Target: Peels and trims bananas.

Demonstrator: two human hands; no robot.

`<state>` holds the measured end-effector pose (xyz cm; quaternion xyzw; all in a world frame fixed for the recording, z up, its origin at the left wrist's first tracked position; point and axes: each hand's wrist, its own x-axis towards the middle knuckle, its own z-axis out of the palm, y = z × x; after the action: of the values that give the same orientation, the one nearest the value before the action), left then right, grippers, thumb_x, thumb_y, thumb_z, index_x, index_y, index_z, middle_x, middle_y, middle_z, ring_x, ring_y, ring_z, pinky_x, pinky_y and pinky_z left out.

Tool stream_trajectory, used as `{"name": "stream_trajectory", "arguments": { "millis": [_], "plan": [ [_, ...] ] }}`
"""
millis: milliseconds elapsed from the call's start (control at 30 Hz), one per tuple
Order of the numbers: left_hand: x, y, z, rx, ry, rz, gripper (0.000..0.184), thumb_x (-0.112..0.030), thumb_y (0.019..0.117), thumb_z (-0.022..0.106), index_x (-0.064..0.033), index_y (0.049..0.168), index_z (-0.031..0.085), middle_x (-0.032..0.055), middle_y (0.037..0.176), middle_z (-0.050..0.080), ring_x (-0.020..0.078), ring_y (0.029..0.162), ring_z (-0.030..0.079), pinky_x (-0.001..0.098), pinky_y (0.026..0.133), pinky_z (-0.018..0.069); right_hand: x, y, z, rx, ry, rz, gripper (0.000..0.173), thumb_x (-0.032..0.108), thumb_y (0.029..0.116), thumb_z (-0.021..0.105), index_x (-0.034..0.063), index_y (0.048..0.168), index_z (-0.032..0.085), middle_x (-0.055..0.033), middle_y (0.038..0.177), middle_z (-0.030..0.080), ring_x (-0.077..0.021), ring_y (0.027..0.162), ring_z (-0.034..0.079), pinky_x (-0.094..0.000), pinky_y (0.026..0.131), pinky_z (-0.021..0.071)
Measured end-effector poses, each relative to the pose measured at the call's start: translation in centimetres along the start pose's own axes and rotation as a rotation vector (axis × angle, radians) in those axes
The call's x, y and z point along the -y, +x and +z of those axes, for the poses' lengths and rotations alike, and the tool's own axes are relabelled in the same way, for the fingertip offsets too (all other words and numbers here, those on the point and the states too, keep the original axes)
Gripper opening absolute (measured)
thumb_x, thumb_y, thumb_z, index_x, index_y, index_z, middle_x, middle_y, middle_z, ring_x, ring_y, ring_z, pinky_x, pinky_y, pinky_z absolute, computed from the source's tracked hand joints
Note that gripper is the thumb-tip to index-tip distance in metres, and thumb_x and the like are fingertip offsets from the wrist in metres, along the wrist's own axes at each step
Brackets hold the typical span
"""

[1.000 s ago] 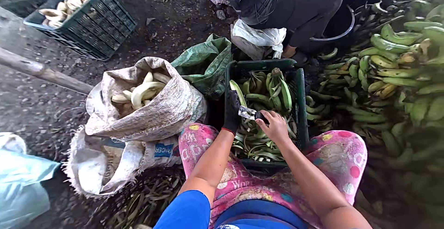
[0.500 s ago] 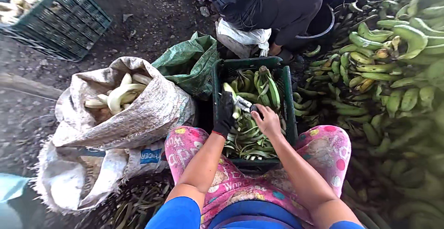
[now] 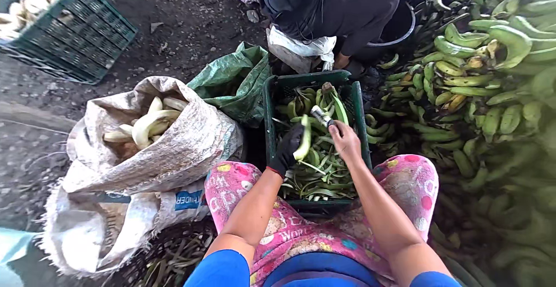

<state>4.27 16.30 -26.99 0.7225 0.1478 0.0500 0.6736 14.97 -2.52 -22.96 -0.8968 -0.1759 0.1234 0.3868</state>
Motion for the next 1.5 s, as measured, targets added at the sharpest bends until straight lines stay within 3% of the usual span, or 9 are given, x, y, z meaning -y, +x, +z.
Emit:
{"name": "stream_trajectory", "arguments": {
  "millis": [167, 467, 600, 733, 867, 967, 1133, 1367, 1500],
  "plan": [
    [-4.3, 1.1, 0.3, -0.463, 0.048, -0.004, 0.040, -0.019, 0.1103, 0.035, 0.0059, 0.139, 0.046, 0.0196, 0.124, 0.059, 0.0160, 0.108, 0.058, 0.0331, 0.096, 0.0492, 2.2, -4.1, 2.8, 0.099, -0.104, -0.299, 0.049, 0.049, 0.1026, 0.056, 0.0149, 0.136, 0.068, -0.0216, 0.120, 0.070, -0.0426, 0.115, 0.065, -0.0642, 0.098, 0.0466],
    [-3.0, -0.6, 0.4, 0.160, 0.156, 0.140, 0.035, -0.025, 0.1061, 0.043, -0.0070, 0.131, 0.059, 0.0086, 0.118, 0.066, 0.0121, 0.105, 0.064, 0.0357, 0.093, 0.0531, -0.4, 0.6, 0.8, 0.032, -0.036, 0.038, 0.051, 0.052, 0.1085, 0.041, 0.0190, 0.142, 0.062, -0.0218, 0.131, 0.065, -0.0446, 0.122, 0.061, -0.0690, 0.098, 0.0452],
    [-0.6, 0.6, 0.4, -0.301, -0.045, 0.028, 0.043, -0.045, 0.1092, 0.036, -0.0179, 0.138, 0.055, 0.0060, 0.120, 0.065, 0.0149, 0.102, 0.063, 0.0393, 0.086, 0.0556, 2.0, -3.0, 1.9, 0.083, -0.042, -0.123, 0.052, 0.050, 0.1052, 0.051, 0.0149, 0.142, 0.062, -0.0232, 0.129, 0.066, -0.0443, 0.120, 0.062, -0.0667, 0.100, 0.0456],
    [-3.7, 1.4, 0.7, -0.716, -0.098, -0.129, 0.046, -0.024, 0.1127, 0.031, 0.0020, 0.151, 0.037, 0.0233, 0.145, 0.049, 0.0258, 0.129, 0.052, 0.0418, 0.109, 0.0428, 3.4, -5.5, 4.1, -0.007, -0.147, -0.284, 0.048, 0.049, 0.0999, 0.062, 0.0165, 0.135, 0.069, -0.0214, 0.116, 0.071, -0.0428, 0.108, 0.067, -0.0636, 0.092, 0.0491],
    [-3.6, 1.7, 1.2, -0.400, -0.486, 0.032, 0.037, -0.036, 0.1104, 0.029, -0.0108, 0.116, 0.056, 0.0011, 0.090, 0.064, 0.0078, 0.077, 0.062, 0.0292, 0.069, 0.0563, 3.1, -3.2, 2.7, 0.067, -0.087, -0.142, 0.050, 0.049, 0.1064, 0.049, 0.0167, 0.141, 0.064, -0.0247, 0.123, 0.068, -0.0456, 0.116, 0.063, -0.0660, 0.096, 0.0468],
    [-1.9, 0.3, -0.2, -0.237, -0.135, -0.032, 0.054, -0.056, 0.1076, 0.030, -0.0185, 0.130, 0.062, 0.0056, 0.110, 0.067, 0.0162, 0.092, 0.064, 0.0425, 0.079, 0.0556, 1.5, -2.6, 2.3, -0.011, -0.105, -0.222, 0.048, 0.047, 0.1048, 0.053, 0.0150, 0.139, 0.066, -0.0248, 0.120, 0.068, -0.0458, 0.112, 0.064, -0.0656, 0.093, 0.0477],
    [-3.1, -0.5, -0.4, -0.058, 0.165, -0.049, 0.052, -0.050, 0.1091, 0.030, -0.0186, 0.144, 0.052, 0.0118, 0.128, 0.065, 0.0221, 0.110, 0.065, 0.0494, 0.093, 0.0533, 0.7, -1.7, 1.6, 0.017, -0.135, -0.164, 0.047, 0.047, 0.1053, 0.054, 0.0178, 0.141, 0.064, -0.0250, 0.125, 0.067, -0.0464, 0.116, 0.063, -0.0660, 0.097, 0.0466],
    [-4.0, 0.4, 0.2, 0.207, 0.081, -0.021, 0.050, -0.036, 0.1113, 0.028, -0.0013, 0.132, 0.057, 0.0115, 0.107, 0.066, 0.0145, 0.093, 0.064, 0.0358, 0.087, 0.0548, 0.3, 0.1, 0.1, 0.044, -0.041, 0.062, 0.053, 0.052, 0.1080, 0.043, 0.0169, 0.142, 0.061, -0.0227, 0.131, 0.065, -0.0445, 0.122, 0.061, -0.0678, 0.098, 0.0455],
    [-4.5, 0.2, -0.5, 0.332, 0.191, 0.096, 0.052, -0.032, 0.1084, 0.035, -0.0047, 0.152, 0.046, 0.0125, 0.150, 0.052, 0.0147, 0.133, 0.053, 0.0347, 0.115, 0.0404, -0.5, 1.0, -0.4, 0.005, -0.032, 0.094, 0.053, 0.050, 0.1085, 0.044, 0.0131, 0.144, 0.059, -0.0253, 0.133, 0.063, -0.0467, 0.122, 0.060, -0.0692, 0.097, 0.0463]
  ]
}}
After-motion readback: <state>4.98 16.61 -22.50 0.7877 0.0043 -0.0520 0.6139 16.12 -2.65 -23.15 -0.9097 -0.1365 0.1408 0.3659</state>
